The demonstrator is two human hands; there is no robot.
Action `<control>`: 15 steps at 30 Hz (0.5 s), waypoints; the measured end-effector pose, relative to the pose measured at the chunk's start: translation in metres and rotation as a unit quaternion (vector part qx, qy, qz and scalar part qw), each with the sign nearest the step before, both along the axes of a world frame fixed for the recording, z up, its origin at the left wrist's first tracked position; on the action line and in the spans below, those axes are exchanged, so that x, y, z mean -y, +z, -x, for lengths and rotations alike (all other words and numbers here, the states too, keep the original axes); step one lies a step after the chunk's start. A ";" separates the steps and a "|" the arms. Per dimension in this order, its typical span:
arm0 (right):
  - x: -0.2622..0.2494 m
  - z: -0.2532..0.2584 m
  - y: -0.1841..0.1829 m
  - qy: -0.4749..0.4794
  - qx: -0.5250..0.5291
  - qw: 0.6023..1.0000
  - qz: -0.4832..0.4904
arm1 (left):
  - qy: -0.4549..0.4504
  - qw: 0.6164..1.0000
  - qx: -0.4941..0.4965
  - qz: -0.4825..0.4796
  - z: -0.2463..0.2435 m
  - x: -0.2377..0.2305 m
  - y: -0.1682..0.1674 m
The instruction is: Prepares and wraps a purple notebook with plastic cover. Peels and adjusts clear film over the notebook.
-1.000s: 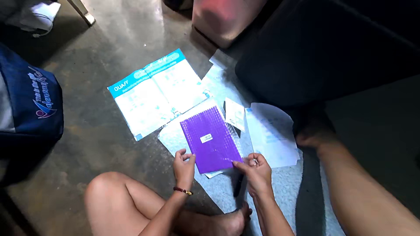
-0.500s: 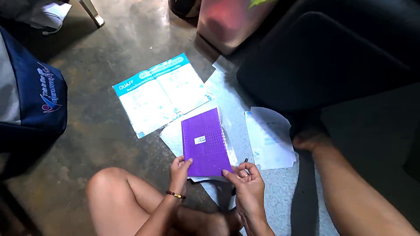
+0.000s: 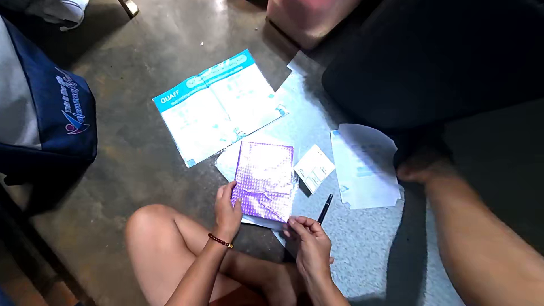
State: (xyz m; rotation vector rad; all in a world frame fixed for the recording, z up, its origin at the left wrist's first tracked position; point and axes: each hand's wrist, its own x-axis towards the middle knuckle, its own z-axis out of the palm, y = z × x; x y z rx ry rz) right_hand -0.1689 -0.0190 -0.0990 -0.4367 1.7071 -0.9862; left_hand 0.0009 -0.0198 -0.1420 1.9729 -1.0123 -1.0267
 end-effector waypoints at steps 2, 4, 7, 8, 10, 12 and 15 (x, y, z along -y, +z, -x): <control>-0.001 0.004 0.001 0.004 -0.004 1.000 -0.013 | -0.002 1.000 -0.017 -0.007 -0.001 0.001 0.001; -0.003 0.007 0.000 0.004 -0.012 1.000 -0.027 | 0.002 0.999 -0.033 -0.015 -0.003 -0.002 0.001; -0.001 0.008 -0.004 -0.016 -0.006 0.999 -0.051 | 0.000 1.000 -0.024 0.000 -0.003 -0.003 -0.002; -0.001 0.008 -0.005 -0.022 -0.006 0.998 -0.057 | -0.001 1.000 -0.016 0.007 -0.001 -0.004 -0.004; -0.002 0.008 -0.007 -0.024 -0.008 0.998 -0.061 | -0.005 1.000 0.005 0.024 0.001 -0.005 -0.006; -0.002 0.008 -0.006 -0.023 -0.006 0.998 -0.057 | -0.016 0.999 0.031 0.039 0.002 -0.006 -0.009; -0.003 0.008 -0.004 -0.023 -0.001 0.998 -0.054 | -0.036 0.990 0.111 0.085 0.007 -0.006 -0.011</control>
